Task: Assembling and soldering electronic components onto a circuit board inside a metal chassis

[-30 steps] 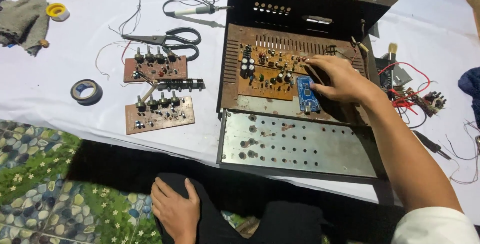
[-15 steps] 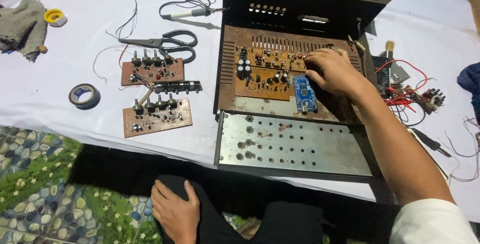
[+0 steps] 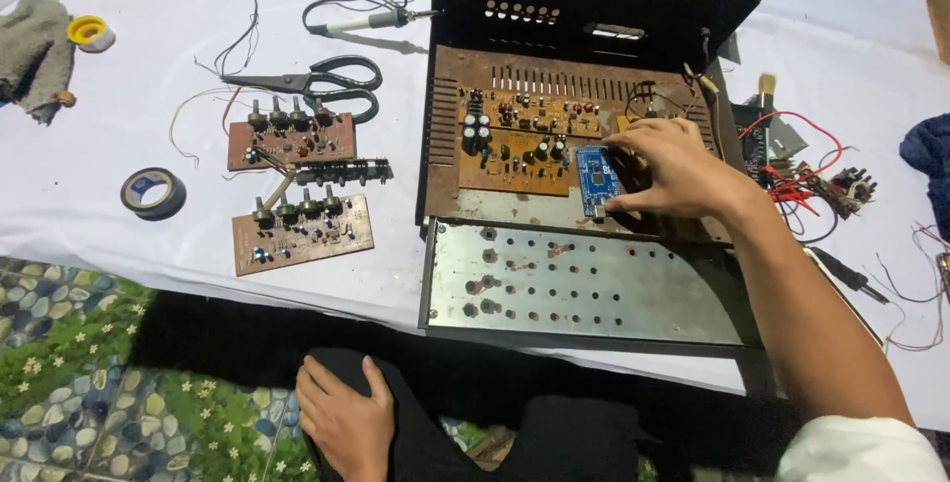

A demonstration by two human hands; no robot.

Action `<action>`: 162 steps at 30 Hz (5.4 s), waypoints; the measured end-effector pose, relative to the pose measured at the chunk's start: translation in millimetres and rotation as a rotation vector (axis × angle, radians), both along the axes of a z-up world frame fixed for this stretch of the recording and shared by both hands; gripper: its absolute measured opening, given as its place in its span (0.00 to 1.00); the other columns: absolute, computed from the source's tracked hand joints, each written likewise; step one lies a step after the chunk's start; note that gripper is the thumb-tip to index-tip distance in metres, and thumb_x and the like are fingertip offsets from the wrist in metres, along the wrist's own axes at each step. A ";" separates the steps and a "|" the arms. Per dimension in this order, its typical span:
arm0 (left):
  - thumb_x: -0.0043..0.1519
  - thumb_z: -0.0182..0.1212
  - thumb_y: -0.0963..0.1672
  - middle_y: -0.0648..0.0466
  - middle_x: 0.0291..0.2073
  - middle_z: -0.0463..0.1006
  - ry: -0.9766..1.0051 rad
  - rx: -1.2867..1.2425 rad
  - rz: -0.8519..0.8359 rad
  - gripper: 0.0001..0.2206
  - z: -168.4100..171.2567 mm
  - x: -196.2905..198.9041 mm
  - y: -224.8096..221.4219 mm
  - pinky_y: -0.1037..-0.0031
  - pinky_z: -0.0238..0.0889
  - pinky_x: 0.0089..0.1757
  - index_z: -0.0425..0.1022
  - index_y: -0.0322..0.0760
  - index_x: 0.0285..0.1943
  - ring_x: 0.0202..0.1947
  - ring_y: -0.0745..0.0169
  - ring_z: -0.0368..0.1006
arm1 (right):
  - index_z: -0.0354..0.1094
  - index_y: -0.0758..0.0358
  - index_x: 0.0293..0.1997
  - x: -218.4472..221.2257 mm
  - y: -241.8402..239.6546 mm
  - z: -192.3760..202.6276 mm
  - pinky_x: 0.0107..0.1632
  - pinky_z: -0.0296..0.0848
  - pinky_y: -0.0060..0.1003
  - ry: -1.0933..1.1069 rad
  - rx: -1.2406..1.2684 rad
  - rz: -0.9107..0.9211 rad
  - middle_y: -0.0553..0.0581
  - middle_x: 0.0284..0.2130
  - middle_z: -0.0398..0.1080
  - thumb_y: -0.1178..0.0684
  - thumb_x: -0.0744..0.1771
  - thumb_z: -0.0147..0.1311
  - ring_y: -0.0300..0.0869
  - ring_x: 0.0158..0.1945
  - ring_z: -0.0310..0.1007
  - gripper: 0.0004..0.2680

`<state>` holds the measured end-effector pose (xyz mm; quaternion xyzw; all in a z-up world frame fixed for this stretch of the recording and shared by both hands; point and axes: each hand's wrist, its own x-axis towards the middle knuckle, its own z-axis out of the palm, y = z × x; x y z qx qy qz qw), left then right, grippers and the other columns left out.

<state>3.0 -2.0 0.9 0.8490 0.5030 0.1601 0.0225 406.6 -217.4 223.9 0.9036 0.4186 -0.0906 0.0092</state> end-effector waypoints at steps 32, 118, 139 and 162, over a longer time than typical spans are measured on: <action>0.63 0.56 0.53 0.37 0.60 0.69 0.008 -0.024 0.024 0.34 -2.1 2.2 -1.1 0.56 0.64 0.54 0.62 0.20 0.70 0.60 0.41 0.67 | 0.71 0.56 0.59 -1.6 0.5 -11.7 0.64 0.53 0.51 -0.068 0.235 0.082 0.58 0.49 0.76 0.38 0.56 0.72 0.50 0.54 0.71 0.28; 0.60 0.54 0.56 0.36 0.63 0.67 -0.079 -0.112 0.059 0.37 -11.6 -5.9 18.3 0.58 0.59 0.55 0.60 0.23 0.70 0.61 0.43 0.64 | 0.75 0.66 0.52 -47.0 333.6 13.1 0.50 0.79 0.46 0.105 0.206 0.462 0.64 0.47 0.78 0.53 0.63 0.64 0.54 0.44 0.79 0.14; 0.60 0.53 0.56 0.35 0.64 0.64 -0.086 -0.217 0.059 0.38 -19.0 -5.1 20.8 0.54 0.55 0.58 0.57 0.23 0.71 0.64 0.40 0.61 | 0.77 0.66 0.40 -87.0 329.9 20.6 0.30 0.77 0.32 0.157 0.266 0.424 0.60 0.32 0.79 0.55 0.65 0.62 0.43 0.28 0.77 0.06; 0.60 0.52 0.56 0.35 0.62 0.67 -0.054 -0.143 0.054 0.37 -10.9 -4.5 16.0 0.58 0.59 0.54 0.60 0.21 0.70 0.60 0.42 0.64 | 0.78 0.65 0.40 -92.8 298.3 8.8 0.32 0.79 0.30 0.201 0.210 0.549 0.60 0.34 0.81 0.57 0.65 0.60 0.42 0.27 0.78 0.05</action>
